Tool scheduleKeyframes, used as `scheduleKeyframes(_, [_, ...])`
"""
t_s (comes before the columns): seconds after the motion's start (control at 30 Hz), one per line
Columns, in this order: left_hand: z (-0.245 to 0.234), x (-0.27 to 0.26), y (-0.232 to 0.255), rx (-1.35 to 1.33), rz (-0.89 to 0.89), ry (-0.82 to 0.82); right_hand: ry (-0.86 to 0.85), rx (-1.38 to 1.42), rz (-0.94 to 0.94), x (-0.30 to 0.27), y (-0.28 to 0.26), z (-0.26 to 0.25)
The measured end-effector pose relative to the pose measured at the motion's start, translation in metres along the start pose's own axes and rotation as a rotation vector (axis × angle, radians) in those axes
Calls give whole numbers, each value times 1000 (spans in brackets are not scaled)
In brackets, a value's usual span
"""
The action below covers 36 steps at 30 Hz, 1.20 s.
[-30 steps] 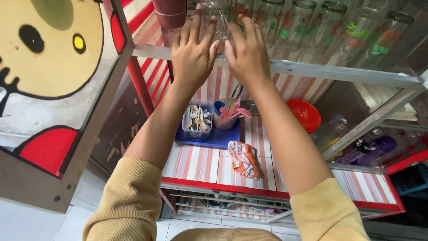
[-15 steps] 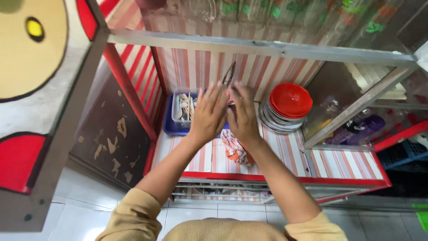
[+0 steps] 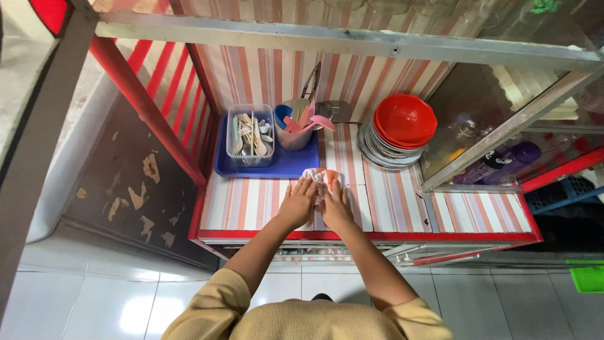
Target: The person wipes several glass jars and plastic containers with a cloth on a counter. The person places the cleaned jars on a shelf and stacks the plastic containers on the counter.
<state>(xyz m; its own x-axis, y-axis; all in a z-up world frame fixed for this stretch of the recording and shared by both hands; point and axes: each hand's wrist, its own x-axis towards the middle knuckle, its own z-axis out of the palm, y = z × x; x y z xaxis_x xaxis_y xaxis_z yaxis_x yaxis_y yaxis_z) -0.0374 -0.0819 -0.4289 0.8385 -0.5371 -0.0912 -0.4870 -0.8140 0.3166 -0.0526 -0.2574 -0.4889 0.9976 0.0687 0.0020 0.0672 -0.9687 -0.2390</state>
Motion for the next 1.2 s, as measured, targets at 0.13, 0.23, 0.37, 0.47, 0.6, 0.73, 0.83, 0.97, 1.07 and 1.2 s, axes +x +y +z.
scheduleKeyframes(0.13, [12, 5, -2, 52, -20, -50, 86, -42, -85, 9, 10, 9])
scheduleKeyframes(0.23, [5, 0, 3, 21, -33, -21, 313, 6, -123, 13, 12, 9])
scheduleKeyframes(0.37, [-26, -10, 20, -622, -28, 347, 403, 540, -102, 5, -9, -12])
scheduleKeyframes(0.47, [-28, -5, 28, -1009, -162, 387, 396, 819, -17, -15, -56, -42])
scheduleKeyframes(0.6, [-59, -18, 58, -1337, -215, 533, 425, 1035, 66, -23, -79, -63])
scheduleKeyframes(0.73, [-63, -29, 57, -1323, -194, 564, 447, 932, 17, -35, -86, -94])
scheduleKeyframes(0.83, [-57, -32, 50, -1304, -159, 602, 533, 766, -48, -36, -79, -86])
scheduleKeyframes(0.97, [-22, -22, 26, -1185, -312, 459, 548, 693, -95, -42, -77, -82])
scheduleKeyframes(1.07, [29, -11, 2, -1190, -404, 350, 424, 560, -74, -33, -54, -45])
scheduleKeyframes(1.2, [54, -11, -7, -1102, -423, 267, 205, 477, -47, -23, -16, -5])
